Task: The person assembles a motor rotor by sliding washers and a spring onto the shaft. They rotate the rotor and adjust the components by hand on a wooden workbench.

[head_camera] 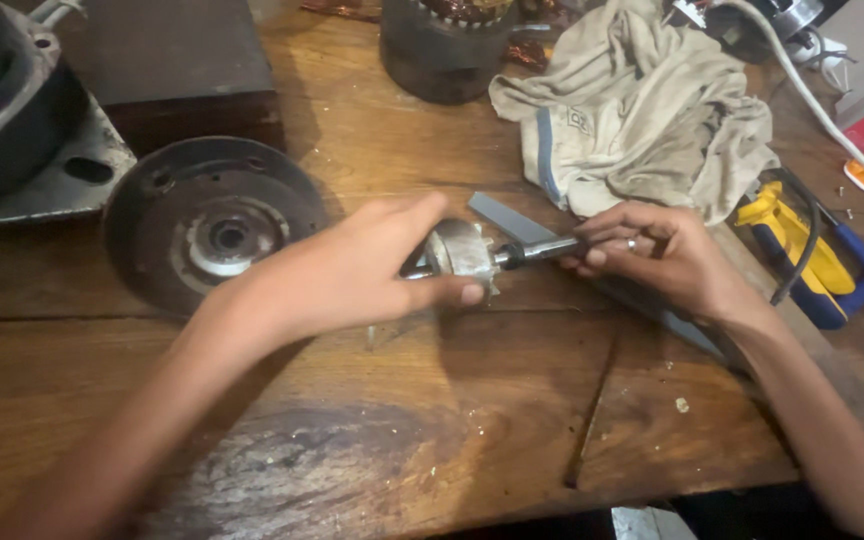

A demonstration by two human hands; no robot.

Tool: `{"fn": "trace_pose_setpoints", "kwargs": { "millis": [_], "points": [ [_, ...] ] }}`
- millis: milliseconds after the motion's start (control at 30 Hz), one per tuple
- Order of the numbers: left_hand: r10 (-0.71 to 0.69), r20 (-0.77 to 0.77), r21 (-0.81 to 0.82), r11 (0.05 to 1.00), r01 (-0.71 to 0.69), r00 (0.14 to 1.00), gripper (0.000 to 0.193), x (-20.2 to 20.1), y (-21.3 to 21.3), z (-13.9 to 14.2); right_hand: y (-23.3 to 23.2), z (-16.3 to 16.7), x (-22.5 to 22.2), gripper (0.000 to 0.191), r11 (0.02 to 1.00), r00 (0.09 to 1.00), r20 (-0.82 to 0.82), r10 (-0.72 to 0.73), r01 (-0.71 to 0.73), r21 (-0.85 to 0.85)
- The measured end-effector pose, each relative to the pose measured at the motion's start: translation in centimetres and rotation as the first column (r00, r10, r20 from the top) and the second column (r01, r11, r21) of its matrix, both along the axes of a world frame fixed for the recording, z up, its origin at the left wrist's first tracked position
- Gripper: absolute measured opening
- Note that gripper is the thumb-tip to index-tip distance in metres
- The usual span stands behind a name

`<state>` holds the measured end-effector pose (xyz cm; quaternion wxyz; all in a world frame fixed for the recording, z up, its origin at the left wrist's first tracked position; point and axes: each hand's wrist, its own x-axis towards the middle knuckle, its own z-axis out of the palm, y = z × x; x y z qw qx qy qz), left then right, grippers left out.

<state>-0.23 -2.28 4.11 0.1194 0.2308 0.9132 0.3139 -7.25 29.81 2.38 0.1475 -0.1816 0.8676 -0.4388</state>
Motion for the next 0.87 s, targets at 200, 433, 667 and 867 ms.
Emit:
{"fn": "trace_pose_setpoints", "kwargs": {
  "millis": [200, 433, 667, 867],
  "points": [
    [0.004, 0.095, -0.013, 1.0, -0.002, 0.995, 0.078, -0.2, -0.2, -0.1, 0.4, -1.4, -0.8, 0.025, 0.997, 1.0, -0.007, -0.01, 0.009, -0.077],
    [-0.011, 0.035, 0.053, 0.999, 0.009, 0.999, 0.078, -0.2, 0.2, 0.2, 1.5, -2.6, -1.7, 0.026, 0.997, 0.998, -0.04, -0.047, 0.045, -0.055],
    [-0.024, -0.022, 0.103, 0.994, 0.026, 0.999, 0.072, -0.1, 0.1, 0.3, 3.1, -3.6, -2.1, 0.025, 0.989, 0.999, -0.041, -0.013, 0.007, -0.151],
    [-0.006, -0.028, 0.133, 0.991, 0.009, 1.0, 0.075, 0.1, 0.0, 0.2, 3.9, -4.6, -3.2, 0.027, 0.967, 0.993, 0.113, 0.021, 0.008, -0.254]
  ]
}}
